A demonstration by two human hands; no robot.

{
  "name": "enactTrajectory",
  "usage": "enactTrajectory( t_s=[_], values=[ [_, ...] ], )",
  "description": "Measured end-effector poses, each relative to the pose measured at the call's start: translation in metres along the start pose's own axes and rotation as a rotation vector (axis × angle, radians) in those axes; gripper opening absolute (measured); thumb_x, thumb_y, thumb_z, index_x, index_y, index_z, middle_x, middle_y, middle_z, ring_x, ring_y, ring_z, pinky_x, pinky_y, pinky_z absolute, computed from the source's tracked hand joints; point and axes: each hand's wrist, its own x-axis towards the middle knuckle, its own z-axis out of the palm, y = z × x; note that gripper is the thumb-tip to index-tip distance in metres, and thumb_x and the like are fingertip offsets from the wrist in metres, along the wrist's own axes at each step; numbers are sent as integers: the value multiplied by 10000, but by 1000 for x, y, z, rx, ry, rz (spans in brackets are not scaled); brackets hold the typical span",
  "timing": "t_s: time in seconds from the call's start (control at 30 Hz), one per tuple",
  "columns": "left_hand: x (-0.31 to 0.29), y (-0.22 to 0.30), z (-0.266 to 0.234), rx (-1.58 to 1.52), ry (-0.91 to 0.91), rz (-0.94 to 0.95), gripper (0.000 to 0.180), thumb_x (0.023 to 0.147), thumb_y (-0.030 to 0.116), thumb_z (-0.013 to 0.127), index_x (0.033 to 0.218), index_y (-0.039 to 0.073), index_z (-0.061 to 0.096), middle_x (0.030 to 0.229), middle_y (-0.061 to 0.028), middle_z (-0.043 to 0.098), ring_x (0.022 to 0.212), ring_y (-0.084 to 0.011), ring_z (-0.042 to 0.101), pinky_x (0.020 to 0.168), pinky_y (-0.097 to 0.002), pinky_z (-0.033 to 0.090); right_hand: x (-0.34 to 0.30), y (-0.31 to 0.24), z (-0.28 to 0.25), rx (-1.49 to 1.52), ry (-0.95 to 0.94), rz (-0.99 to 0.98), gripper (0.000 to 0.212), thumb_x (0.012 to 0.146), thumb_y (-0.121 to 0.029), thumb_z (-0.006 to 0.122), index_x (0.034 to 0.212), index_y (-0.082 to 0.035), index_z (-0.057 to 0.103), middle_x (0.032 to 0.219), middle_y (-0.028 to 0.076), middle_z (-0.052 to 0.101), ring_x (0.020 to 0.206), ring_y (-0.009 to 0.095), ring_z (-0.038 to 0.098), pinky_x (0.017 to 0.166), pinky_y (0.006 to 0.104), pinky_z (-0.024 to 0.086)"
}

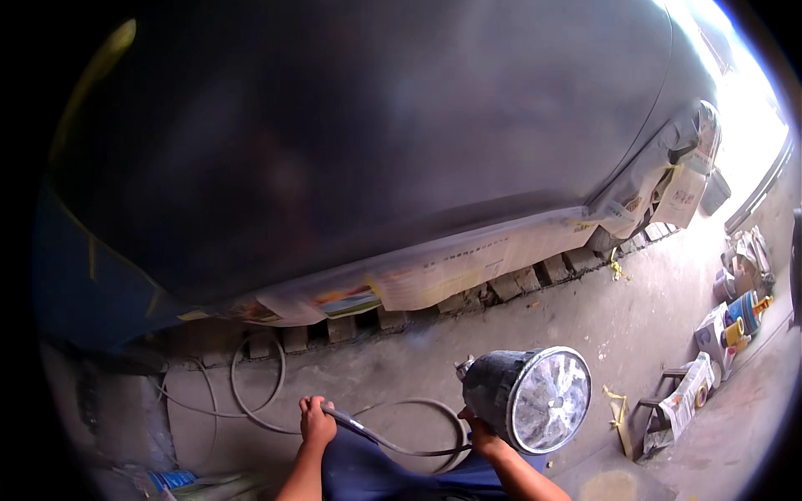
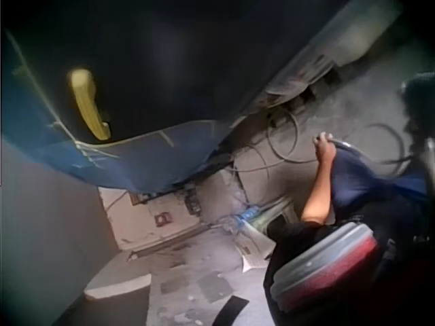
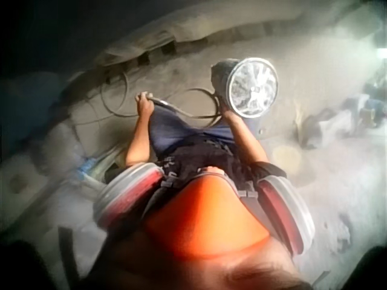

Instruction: The person uses a spray gun to apply gray paint to the front fender of a car. They repeatedly touch the painted surface with their hand to check the finish and move around the vehicle to cover different areas.

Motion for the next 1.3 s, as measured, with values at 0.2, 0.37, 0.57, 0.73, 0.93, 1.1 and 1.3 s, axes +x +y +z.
enactTrajectory(
  t_s=[0.2, 0.37, 0.57, 0.73, 0.93, 1.1, 1.3],
  values=[
    [0, 8, 0, -43, 28, 29, 268, 832, 231, 616, 1047, 111, 510, 1239, -191, 430, 1072, -405, 520, 826, -480, 466, 14, 3, 9, -16, -141, -130, 175, 773, -87, 573, 942, -79, 619, 991, 130, 587, 992, 284, 535, 881, 382, 407],
    [-4, 16, -4, -53, 40, 44, 267, 827, 219, 618, 1044, 107, 511, 1228, -197, 445, 1080, -408, 517, 824, -486, 467, 32, -45, -20, 218, -77, -125, 127, 816, -151, 557, 887, -82, 638, 997, 99, 593, 936, 284, 548, 860, 383, 412],
    [-4, 25, 2, -34, 29, 29, 264, 823, 224, 621, 1041, 115, 521, 1247, -191, 442, 1076, -408, 520, 824, -487, 470, 32, -53, -52, 182, -19, -49, 95, 773, -128, 584, 797, -74, 659, 966, 62, 635, 888, 226, 586, 760, 356, 461],
    [-3, 40, 4, -43, -58, -32, 266, 828, 235, 608, 1061, 136, 528, 1278, -180, 430, 1119, -401, 493, 856, -489, 458, 33, -46, -55, 295, 81, 56, 107, 747, -150, 597, 720, -78, 671, 971, 51, 671, 797, 165, 623, 684, 324, 484],
    [-2, 35, 14, -31, 11, 29, 256, 799, 210, 600, 1046, 144, 579, 1279, -207, 440, 1109, -418, 489, 890, -492, 444, 27, -25, -39, -383, 143, -354, 138, 786, -167, 590, 861, -71, 654, 792, 34, 650, 675, 143, 606, 603, 316, 472],
    [1, 37, 22, 45, 109, 140, 254, 799, 202, 585, 1046, 150, 557, 1247, -228, 466, 950, -396, 590, 777, -514, 478, 30, -48, -25, 198, 139, -22, 226, 873, -210, 561, 955, -14, 640, 654, 28, 606, 585, 99, 562, 552, 268, 450],
    [-5, 41, 9, -27, 106, 99, 213, 789, 167, 600, 994, 116, 567, 1189, -220, 499, 1044, -406, 539, 794, -495, 487, 31, -52, -2, 270, 99, -18, 194, 888, -134, 517, 1006, -2, 597, 874, 72, 614, 617, 136, 589, 592, 289, 484]
  ],
)
